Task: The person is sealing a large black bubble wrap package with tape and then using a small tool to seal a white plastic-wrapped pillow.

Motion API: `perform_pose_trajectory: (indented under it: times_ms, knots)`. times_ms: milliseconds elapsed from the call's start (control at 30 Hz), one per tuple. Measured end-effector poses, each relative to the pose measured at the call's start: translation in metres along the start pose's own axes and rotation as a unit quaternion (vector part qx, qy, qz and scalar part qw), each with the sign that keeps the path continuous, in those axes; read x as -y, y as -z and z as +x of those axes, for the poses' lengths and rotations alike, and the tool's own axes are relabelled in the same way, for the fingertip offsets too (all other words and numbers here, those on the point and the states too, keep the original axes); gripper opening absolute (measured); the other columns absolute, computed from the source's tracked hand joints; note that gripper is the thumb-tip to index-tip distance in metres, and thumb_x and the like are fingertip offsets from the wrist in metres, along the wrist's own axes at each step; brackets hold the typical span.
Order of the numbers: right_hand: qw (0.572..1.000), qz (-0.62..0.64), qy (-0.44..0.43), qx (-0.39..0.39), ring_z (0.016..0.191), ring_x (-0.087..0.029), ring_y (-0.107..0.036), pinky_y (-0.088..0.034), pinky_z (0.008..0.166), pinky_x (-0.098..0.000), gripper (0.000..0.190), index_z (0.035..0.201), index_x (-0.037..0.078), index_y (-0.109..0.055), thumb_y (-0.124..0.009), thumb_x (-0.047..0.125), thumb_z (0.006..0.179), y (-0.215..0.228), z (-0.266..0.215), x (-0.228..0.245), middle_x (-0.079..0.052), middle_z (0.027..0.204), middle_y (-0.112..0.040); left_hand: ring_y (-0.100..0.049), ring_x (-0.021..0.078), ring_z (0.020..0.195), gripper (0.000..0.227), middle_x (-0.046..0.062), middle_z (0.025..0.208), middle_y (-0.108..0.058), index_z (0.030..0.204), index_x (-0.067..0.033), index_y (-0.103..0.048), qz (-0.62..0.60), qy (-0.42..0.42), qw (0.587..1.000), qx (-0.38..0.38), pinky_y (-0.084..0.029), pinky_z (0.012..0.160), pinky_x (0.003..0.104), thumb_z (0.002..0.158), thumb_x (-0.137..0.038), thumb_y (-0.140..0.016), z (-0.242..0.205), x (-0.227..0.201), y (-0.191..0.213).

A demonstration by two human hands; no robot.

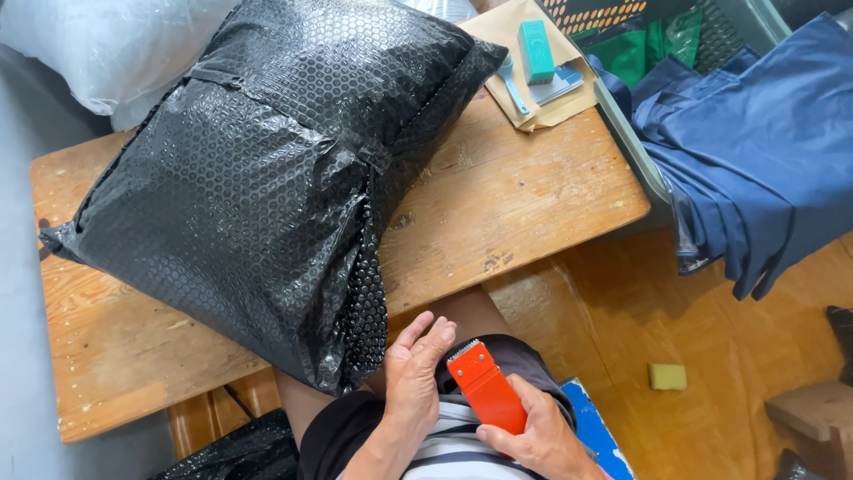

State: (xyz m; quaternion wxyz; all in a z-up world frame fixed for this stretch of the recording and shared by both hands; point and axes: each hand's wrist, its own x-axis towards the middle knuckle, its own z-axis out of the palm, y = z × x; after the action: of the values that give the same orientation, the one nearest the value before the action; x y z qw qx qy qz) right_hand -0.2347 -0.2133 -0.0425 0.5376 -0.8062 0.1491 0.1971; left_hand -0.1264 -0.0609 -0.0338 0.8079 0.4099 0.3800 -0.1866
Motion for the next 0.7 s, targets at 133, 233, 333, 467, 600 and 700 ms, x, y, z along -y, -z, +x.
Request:
perform_pose_trajectory:
  times_ms: [133, 233, 333, 467, 600, 700]
  knots:
    - [0.999, -0.039, 0.000, 0.016, 0.067, -0.012, -0.056, -0.045, 0.067, -0.0247, 0.037, 0.100, 0.018, -0.071, -0.090, 0.035, 0.073, -0.003, 0.000, -0.005, 0.006, 0.081, -0.068, -0.070, 0.0307, 0.102, 0.068, 0.031, 0.118, -0.072, 0.135, 0.0058, -0.058, -0.037, -0.008, 0.999, -0.004, -0.055, 0.099, 0.035, 0.070, 0.008, -0.076, 0.004, 0.003, 0.003]
    - [1.000, -0.008, -0.020, -0.020, 0.071, -0.011, -0.059, -0.049, 0.072, -0.0242, 0.037, 0.100, 0.019, -0.074, -0.090, 0.035, 0.071, -0.010, 0.000, -0.011, 0.006, 0.083, -0.071, -0.069, 0.0296, 0.106, 0.068, 0.029, 0.120, -0.071, 0.138, 0.0036, -0.058, -0.037, 0.006, 0.999, -0.020, -0.052, 0.104, 0.035, 0.072, 0.008, -0.075, -0.003, -0.005, -0.003]
    - [0.999, -0.036, -0.004, -0.040, 0.067, -0.012, -0.058, -0.048, 0.068, -0.0254, 0.036, 0.096, 0.019, -0.072, -0.090, 0.037, 0.070, -0.009, -0.001, -0.004, 0.006, 0.078, -0.069, -0.069, 0.0288, 0.103, 0.065, 0.027, 0.117, -0.072, 0.137, 0.0040, -0.059, -0.041, 0.005, 0.999, -0.012, -0.053, 0.102, 0.035, 0.074, 0.008, -0.074, -0.001, -0.002, -0.002]
    - [0.995, -0.067, -0.067, 0.012, 0.070, -0.012, -0.058, -0.048, 0.070, -0.0240, 0.041, 0.105, 0.023, -0.071, -0.087, 0.039, 0.070, -0.006, 0.000, 0.004, 0.008, 0.082, -0.070, -0.070, 0.0283, 0.101, 0.065, 0.027, 0.113, -0.073, 0.136, 0.0039, -0.059, -0.042, 0.002, 0.999, -0.015, -0.053, 0.102, 0.034, 0.073, 0.009, -0.075, 0.000, -0.001, -0.002]
    - [0.999, 0.019, -0.028, -0.035, 0.073, -0.010, -0.063, -0.051, 0.073, -0.0246, 0.038, 0.101, 0.019, -0.075, -0.090, 0.034, 0.069, -0.016, 0.002, -0.013, 0.006, 0.084, -0.072, -0.069, 0.0312, 0.106, 0.067, 0.031, 0.118, -0.071, 0.137, 0.0054, -0.059, -0.053, -0.003, 0.999, -0.010, -0.053, 0.103, 0.036, 0.072, 0.010, -0.074, -0.004, -0.004, -0.005]
    - [0.995, -0.061, -0.083, 0.016, 0.072, -0.010, -0.061, -0.049, 0.073, -0.0235, 0.040, 0.105, 0.023, -0.071, -0.084, 0.036, 0.069, -0.004, -0.001, 0.018, 0.009, 0.083, -0.074, -0.068, 0.0304, 0.112, 0.065, 0.032, 0.123, -0.071, 0.136, 0.0049, -0.060, -0.042, -0.003, 0.999, -0.013, -0.052, 0.105, 0.034, 0.073, 0.010, -0.073, -0.003, -0.004, -0.004]
